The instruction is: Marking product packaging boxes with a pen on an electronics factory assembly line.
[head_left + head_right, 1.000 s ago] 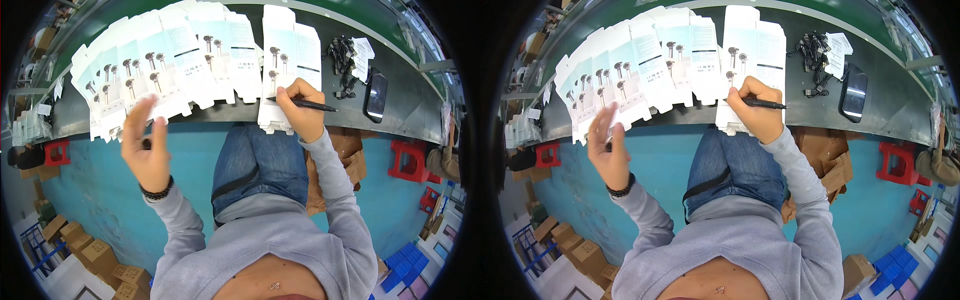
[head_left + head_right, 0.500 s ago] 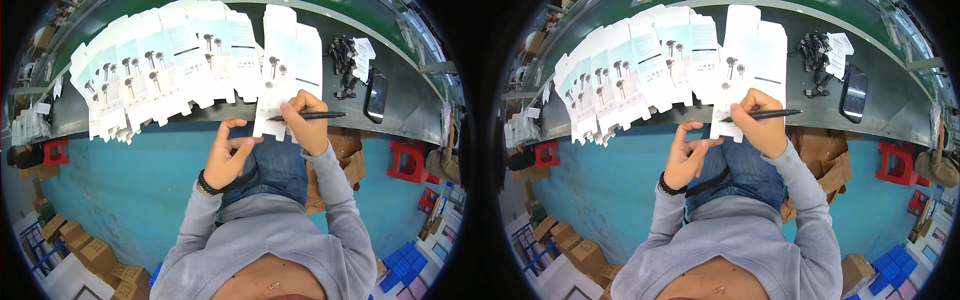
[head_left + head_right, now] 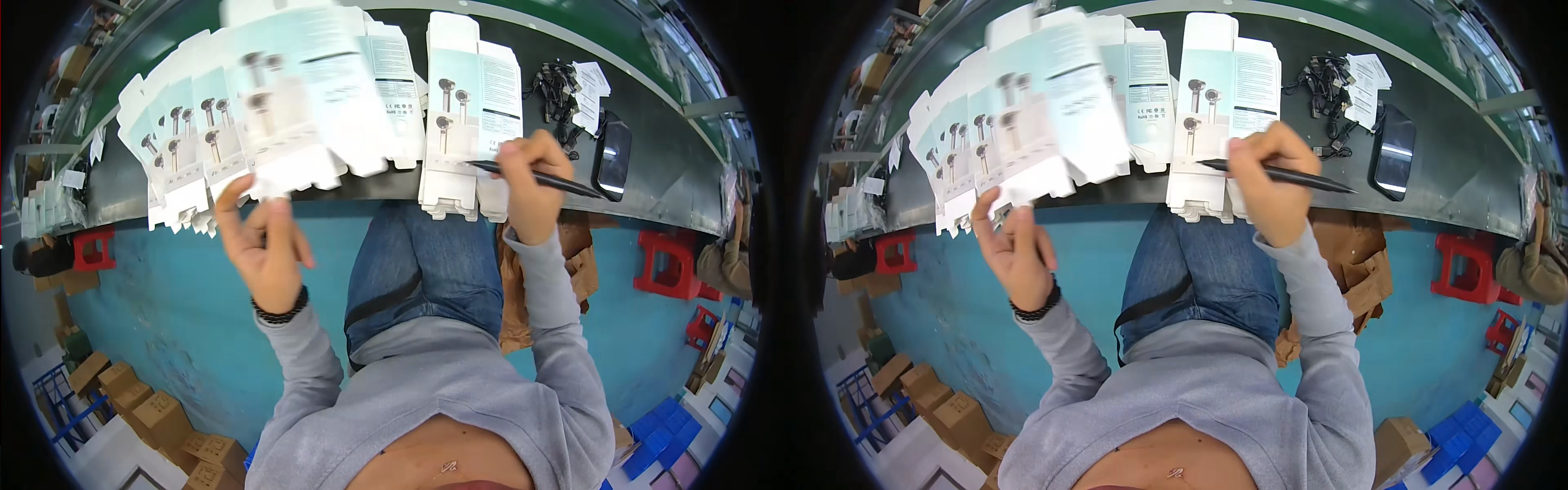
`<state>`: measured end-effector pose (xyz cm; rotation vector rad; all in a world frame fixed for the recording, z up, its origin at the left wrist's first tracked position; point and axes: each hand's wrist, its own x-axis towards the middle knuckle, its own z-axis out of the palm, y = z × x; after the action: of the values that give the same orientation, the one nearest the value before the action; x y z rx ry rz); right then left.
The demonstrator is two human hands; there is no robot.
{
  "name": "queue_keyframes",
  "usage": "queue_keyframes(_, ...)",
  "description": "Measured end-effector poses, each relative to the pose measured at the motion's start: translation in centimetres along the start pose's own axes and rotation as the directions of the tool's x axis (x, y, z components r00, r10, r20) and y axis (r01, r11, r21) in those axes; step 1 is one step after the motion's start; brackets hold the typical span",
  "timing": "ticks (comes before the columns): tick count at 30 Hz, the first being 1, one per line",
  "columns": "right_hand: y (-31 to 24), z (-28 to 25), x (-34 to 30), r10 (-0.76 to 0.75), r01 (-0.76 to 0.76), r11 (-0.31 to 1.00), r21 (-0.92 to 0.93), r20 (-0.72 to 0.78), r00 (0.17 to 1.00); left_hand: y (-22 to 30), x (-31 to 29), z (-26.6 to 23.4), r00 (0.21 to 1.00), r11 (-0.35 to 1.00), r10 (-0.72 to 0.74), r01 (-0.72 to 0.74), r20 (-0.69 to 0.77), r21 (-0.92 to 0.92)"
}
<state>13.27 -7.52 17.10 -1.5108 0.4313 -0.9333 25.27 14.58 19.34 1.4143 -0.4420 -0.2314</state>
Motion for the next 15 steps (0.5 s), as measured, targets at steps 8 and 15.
queue_keyframes(8, 2.1, 1.3, 0.3, 0.042, 0.017, 0.927, -0.374, 0.15, 0.988, 0.6, 0.0, -1.5, 0.979, 0.879, -0.139, 0.191, -0.149, 0.436)
queue_keyframes(15, 2.0, 1.7, 0.1, 0.019, 0.061, 0.893, -0.446, 0.172, 0.985, -1.4, -1.1, 3.1, 0.923, 0.948, -0.269, 0.203, 0.274, 0.244)
